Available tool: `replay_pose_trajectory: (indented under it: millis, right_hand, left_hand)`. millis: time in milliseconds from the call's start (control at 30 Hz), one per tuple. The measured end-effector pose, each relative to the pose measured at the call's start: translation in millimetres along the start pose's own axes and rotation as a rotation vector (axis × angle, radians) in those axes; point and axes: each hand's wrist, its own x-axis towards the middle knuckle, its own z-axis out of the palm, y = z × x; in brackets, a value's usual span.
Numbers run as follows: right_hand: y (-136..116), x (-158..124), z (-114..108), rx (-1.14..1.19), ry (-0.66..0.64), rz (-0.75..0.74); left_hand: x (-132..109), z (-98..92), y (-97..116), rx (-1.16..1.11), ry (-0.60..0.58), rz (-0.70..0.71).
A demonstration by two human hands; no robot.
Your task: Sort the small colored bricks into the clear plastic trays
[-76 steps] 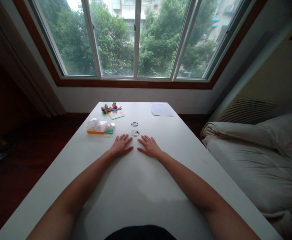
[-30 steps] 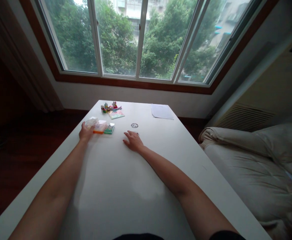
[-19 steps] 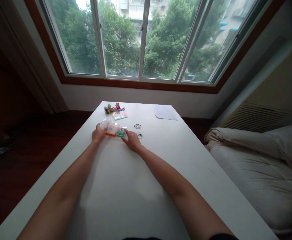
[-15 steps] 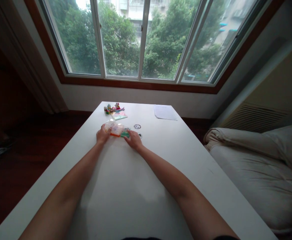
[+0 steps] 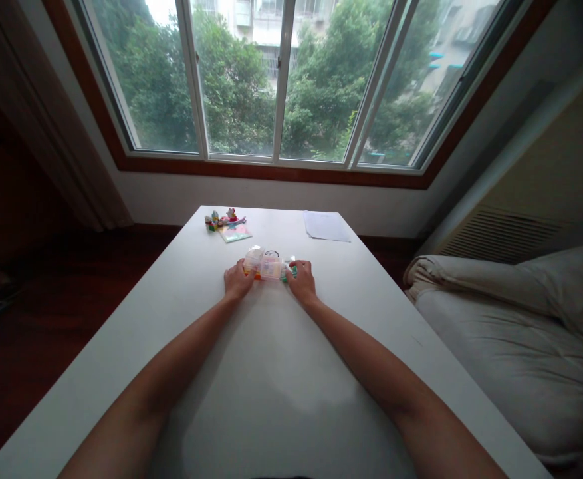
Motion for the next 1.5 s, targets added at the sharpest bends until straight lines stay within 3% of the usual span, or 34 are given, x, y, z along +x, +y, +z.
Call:
replay_pose_trajectory:
  millis: [167, 267, 333, 400, 500, 567, 733, 900, 1133, 1333, 1500]
  right_hand:
    - [46.0, 7.0, -20.1, -0.024, 0.106, 0.138]
    - [55.8, 6.8, -30.3, -0.057, 0.172, 0.135]
    - [50.1, 2.8, -34.5, -0.033, 0.211, 0.023]
    - [37.8, -3.7, -35.7, 0.007, 0.193, -0.18]
    - [18.1, -13.3, -31.3, 0.022, 0.03, -0.464]
    - [10.6, -15.7, -25.3, 0.016, -0.06, -0.527]
    - [19.8, -2.7, -17.5, 0.036, -0.081, -0.442]
    - [49.9, 12.1, -31.7, 0.012, -0.089, -0.442]
    - [90.3, 8.5, -45.0, -0.048, -0.081, -0.315]
    - [104.8, 21.6, -52.3, 0.035, -0.232, -0.328]
    - [89.4, 22.5, -53.8, -0.025, -0.024, -0.164]
  left_hand:
    - [0.0, 11.3, 22.1, 0.03, -0.009, -0.025]
    - [5.6, 15.5, 26.4, 0.037, -0.01, -0.029]
    - [7.9, 18.7, 26.2, 0.03, -0.012, 0.0]
    - [9.0, 21.1, 24.6, 0.006, -0.015, 0.022]
    - [10.7, 20.2, 21.6, -0.039, -0.033, 0.025]
    - [13.4, 16.4, 20.3, -0.058, -0.051, -0.004]
    - [23.7, 6.1, 17.5, -0.116, -0.099, -0.111]
    - [32.4, 2.2, 5.6, -0.197, -0.073, -0.132]
    - [44.1, -13.6, -33.1, -0.209, 0.01, -0.183]
    - [49.2, -21.2, -60.4, -0.21, 0.023, -0.126]
    - [44.5, -17.5, -56.3, -0.245, 0.159, -0.09]
